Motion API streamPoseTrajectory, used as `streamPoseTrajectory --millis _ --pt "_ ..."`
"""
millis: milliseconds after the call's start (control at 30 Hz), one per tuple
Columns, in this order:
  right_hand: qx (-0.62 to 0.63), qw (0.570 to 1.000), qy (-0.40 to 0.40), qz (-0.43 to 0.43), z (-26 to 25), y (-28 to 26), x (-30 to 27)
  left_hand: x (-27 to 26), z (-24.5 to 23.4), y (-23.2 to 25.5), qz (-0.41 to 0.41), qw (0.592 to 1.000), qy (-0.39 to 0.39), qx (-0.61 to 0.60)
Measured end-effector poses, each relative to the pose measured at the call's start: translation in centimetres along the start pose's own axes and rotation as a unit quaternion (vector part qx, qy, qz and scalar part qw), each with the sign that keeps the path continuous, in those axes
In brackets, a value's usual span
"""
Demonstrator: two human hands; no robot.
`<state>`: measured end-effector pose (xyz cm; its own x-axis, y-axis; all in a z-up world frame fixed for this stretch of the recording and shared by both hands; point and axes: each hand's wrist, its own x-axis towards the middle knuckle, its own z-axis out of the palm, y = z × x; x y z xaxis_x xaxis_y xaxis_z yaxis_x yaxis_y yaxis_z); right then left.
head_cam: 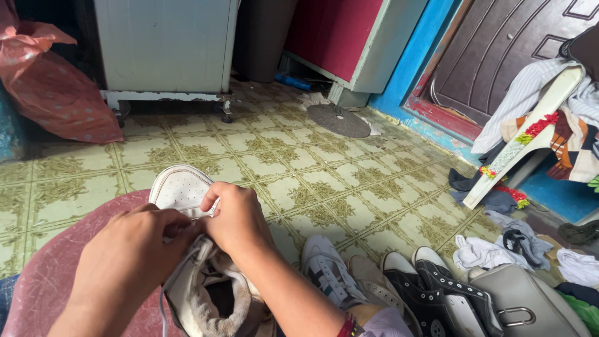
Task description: The person re-laces a white sneaker by threading the laces through the eyelets and tightening them. The hands manipulate the laces and shoe throughout the clip.
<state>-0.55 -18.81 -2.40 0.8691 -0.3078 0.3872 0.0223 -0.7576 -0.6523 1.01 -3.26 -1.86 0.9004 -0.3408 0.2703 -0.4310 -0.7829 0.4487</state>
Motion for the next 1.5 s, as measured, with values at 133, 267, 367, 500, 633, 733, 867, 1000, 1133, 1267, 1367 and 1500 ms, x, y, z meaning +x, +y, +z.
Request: streamPoseTrajectory --millis 133,267,367,500,633,733,867,1000,1133,1267,1367,1500 --pt "-0.012 1.000 0.005 -0.002 0.3 0.0 0.1 1.7 -0.1 -0.3 -0.013 0.995 -0.087 0.044" --pt "0.003 1.000 -0.003 0.015 0.5 0.2 0.1 3.1 0.1 -1.2 0.007 0.994 -0.107 0.012" --pt "0.009 1.000 0.007 0.007 0.7 0.4 0.1 3.5 0.9 -2.1 0.021 0.994 -0.102 -0.006" --pt "0.018 1.000 0.000 -0.001 0.6 0.6 0.4 3.4 1.5 -3.9 0.083 0.993 -0.049 -0.061" --pt "0.011 1.000 0.004 -0.010 0.8 0.7 0.2 3.2 1.8 -4.9 0.042 0.994 -0.072 -0.066" --pt "0.025 0.999 0.004 -0.022 0.7 0.9 0.1 2.4 1.6 -4.4 0.042 0.997 -0.038 -0.057" --pt "0.013 1.000 0.000 -0.018 0.7 0.9 0.0 1.1 0.2 -3.1 0.013 0.999 -0.041 0.004" --pt "0.020 1.000 0.002 -0.013 0.5 0.6 0.0 0.2 -1.3 -1.4 -0.020 0.984 -0.031 0.173" --pt "0.013 1.000 -0.004 -0.005 0.5 -0.5 -0.4 0.1 -3.3 -2.4 -0.050 0.990 -0.022 0.133" --pt "-0.102 0.992 0.024 -0.069 0.7 -1.8 -1.1 0.4 -2.3 -4.8 -0.060 0.990 0.032 0.124" --pt "-0.215 0.966 0.039 -0.136 0.3 -2.3 -1.1 1.4 -0.5 -8.7 -0.047 0.984 0.155 0.078" --pt "-0.187 0.970 0.041 -0.149 -0.2 -2.5 -1.1 4.1 2.0 -15.7 0.028 0.955 0.294 -0.009"
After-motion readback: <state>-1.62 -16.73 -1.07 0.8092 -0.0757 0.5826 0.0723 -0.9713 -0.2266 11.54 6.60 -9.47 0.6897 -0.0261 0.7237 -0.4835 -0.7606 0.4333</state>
